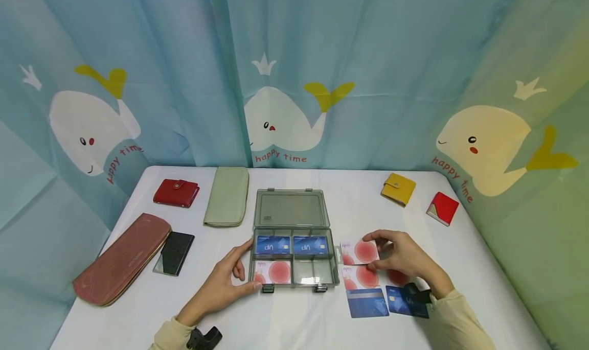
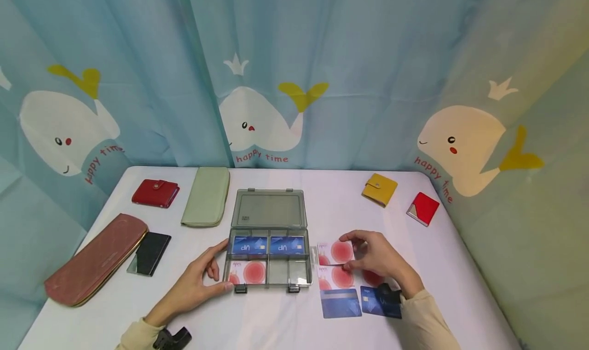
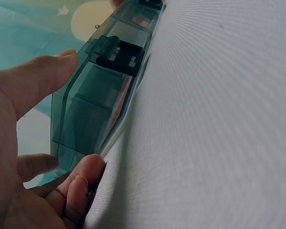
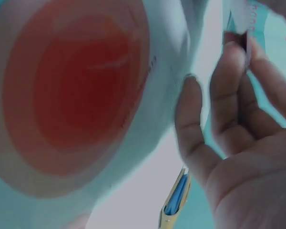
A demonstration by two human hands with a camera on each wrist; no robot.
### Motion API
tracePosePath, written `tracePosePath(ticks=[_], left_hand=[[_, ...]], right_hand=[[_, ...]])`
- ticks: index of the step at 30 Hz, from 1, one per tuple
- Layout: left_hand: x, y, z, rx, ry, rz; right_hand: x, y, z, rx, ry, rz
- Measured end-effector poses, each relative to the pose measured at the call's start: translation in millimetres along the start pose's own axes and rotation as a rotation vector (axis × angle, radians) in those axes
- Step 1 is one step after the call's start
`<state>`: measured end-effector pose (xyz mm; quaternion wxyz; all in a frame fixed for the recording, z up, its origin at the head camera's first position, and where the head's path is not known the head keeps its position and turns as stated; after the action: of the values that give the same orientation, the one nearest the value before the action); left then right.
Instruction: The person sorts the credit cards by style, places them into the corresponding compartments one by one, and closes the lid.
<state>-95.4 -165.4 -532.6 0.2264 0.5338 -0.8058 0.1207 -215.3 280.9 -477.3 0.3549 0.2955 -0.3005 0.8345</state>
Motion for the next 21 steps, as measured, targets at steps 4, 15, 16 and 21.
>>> tracePosePath(ticks=[4, 15, 16, 21], left_hand=[[0.6, 0.0, -0.1, 0.017, 0.002, 0.002], [-0.7, -1.9, 1.4, -0.021, 0.013, -0.009], [-0.7, -1.8, 1.4, -0.021, 0.011, -0.01], [-0.7, -0.5, 1.2, -0.026, 0.008, -0.012]], right_hand=[[0, -3, -1, 0.019, 0.025, -0.044], [-8, -9, 4, 0.162, 0.142, -0.128], [-8, -9, 4, 0.157, 0.138, -0.141], [-4, -14, 2, 0.141, 0.135, -0.182]])
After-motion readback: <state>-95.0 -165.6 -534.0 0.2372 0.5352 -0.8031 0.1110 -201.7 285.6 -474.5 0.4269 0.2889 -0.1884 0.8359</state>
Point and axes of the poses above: each hand's wrist, its own y-axis towards the middle knuckle, its own x-axis out of the back of the hand, z = x × y, the point moved 2 cm from there along y, towards the middle knuckle, and after that the axes turned 12 degrees about z, right-handed, at the moved point
